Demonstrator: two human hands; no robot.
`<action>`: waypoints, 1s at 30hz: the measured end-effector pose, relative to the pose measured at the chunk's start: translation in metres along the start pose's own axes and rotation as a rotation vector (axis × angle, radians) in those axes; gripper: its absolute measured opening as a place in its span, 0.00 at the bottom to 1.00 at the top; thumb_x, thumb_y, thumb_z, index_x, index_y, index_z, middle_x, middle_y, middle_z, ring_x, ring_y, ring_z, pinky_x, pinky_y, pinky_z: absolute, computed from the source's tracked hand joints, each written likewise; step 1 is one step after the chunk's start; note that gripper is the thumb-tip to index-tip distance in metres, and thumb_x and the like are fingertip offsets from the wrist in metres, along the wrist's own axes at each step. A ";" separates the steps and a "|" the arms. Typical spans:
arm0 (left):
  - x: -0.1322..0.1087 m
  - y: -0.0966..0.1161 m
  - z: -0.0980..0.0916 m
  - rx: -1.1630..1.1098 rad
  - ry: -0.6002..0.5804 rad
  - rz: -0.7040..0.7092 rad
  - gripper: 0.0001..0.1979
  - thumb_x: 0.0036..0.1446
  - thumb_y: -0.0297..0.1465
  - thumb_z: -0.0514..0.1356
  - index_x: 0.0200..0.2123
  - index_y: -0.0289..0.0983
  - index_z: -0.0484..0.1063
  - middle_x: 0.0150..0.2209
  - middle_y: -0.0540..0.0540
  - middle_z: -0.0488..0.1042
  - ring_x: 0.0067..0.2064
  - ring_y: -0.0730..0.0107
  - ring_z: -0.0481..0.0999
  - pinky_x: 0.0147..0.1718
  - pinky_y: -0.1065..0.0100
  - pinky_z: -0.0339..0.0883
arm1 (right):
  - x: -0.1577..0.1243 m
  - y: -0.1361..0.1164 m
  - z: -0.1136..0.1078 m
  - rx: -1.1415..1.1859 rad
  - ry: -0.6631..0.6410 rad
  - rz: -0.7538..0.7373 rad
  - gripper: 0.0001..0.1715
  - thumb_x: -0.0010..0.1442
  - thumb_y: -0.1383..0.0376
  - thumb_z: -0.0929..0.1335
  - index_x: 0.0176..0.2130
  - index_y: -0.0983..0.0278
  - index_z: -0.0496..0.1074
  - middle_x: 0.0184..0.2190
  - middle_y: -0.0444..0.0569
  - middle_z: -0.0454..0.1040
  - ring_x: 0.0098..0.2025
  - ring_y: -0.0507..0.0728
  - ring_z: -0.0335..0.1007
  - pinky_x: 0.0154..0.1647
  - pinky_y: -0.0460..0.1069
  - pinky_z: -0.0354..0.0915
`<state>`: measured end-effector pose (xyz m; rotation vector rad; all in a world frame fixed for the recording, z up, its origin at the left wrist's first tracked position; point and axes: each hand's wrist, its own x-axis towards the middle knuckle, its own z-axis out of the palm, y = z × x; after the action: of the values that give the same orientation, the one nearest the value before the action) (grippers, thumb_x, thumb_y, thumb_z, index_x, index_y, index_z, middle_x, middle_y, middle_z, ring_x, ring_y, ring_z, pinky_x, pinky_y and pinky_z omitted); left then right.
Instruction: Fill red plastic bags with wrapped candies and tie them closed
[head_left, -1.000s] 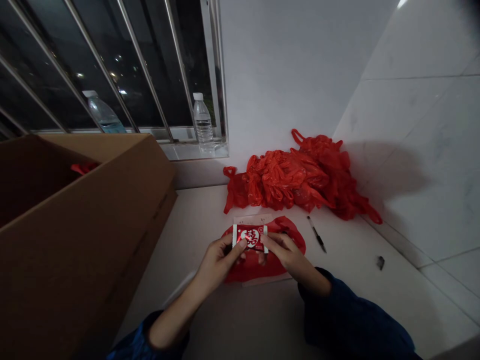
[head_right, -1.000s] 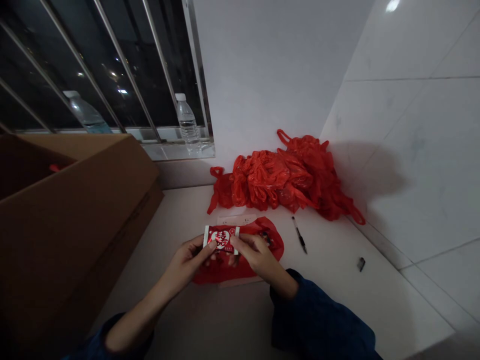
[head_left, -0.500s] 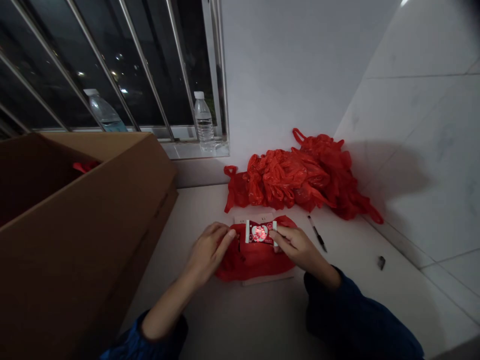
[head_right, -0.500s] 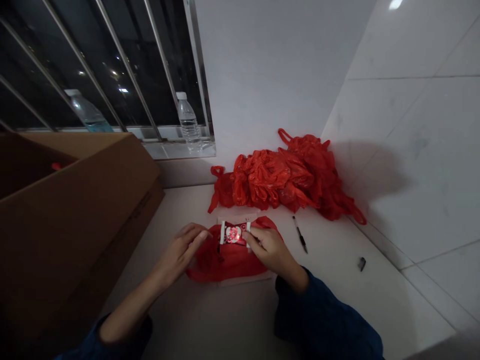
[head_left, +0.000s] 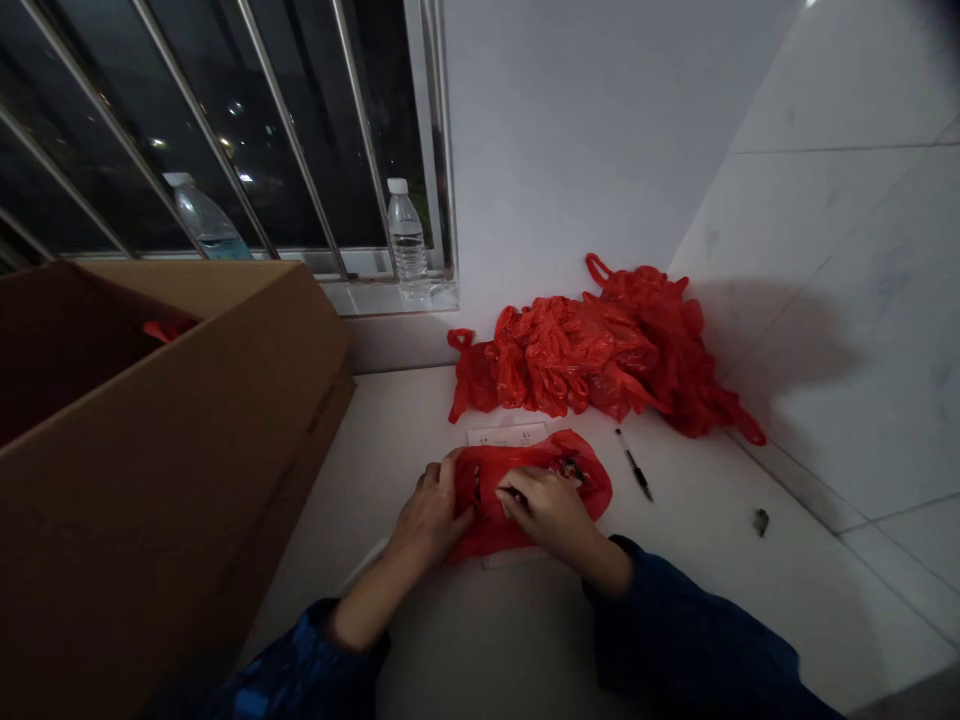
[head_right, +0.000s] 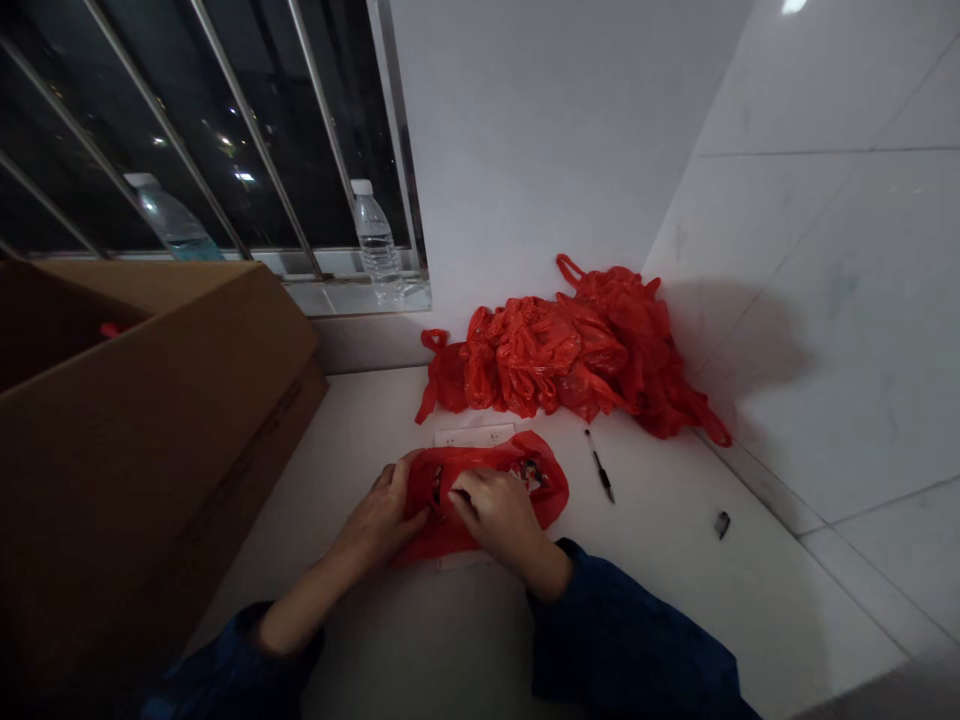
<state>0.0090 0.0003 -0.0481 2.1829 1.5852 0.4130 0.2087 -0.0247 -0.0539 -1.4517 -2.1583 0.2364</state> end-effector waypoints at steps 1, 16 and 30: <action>0.002 -0.003 -0.001 -0.056 -0.007 0.026 0.38 0.52 0.23 0.57 0.65 0.35 0.48 0.56 0.33 0.65 0.57 0.52 0.70 0.54 0.53 0.65 | 0.001 -0.003 0.006 0.009 -0.023 0.004 0.08 0.66 0.64 0.64 0.35 0.61 0.72 0.32 0.45 0.77 0.35 0.54 0.72 0.34 0.47 0.55; 0.009 -0.014 -0.015 -0.208 -0.092 0.182 0.42 0.46 0.14 0.47 0.66 0.43 0.52 0.60 0.41 0.62 0.61 0.61 0.66 0.60 0.56 0.59 | 0.006 0.023 0.009 0.812 -0.031 0.188 0.13 0.59 0.55 0.70 0.36 0.62 0.69 0.32 0.44 0.75 0.35 0.55 0.71 0.35 0.48 0.63; -0.003 -0.003 -0.026 0.075 -0.039 0.129 0.35 0.56 0.23 0.56 0.65 0.48 0.54 0.68 0.37 0.49 0.58 0.52 0.70 0.53 0.51 0.68 | 0.004 0.023 -0.013 0.956 0.130 0.291 0.17 0.59 0.52 0.69 0.32 0.61 0.63 0.25 0.41 0.69 0.24 0.51 0.64 0.25 0.46 0.60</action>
<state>-0.0064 0.0018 -0.0269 2.3435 1.4667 0.3518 0.2333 -0.0132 -0.0513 -1.1225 -1.3647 1.0703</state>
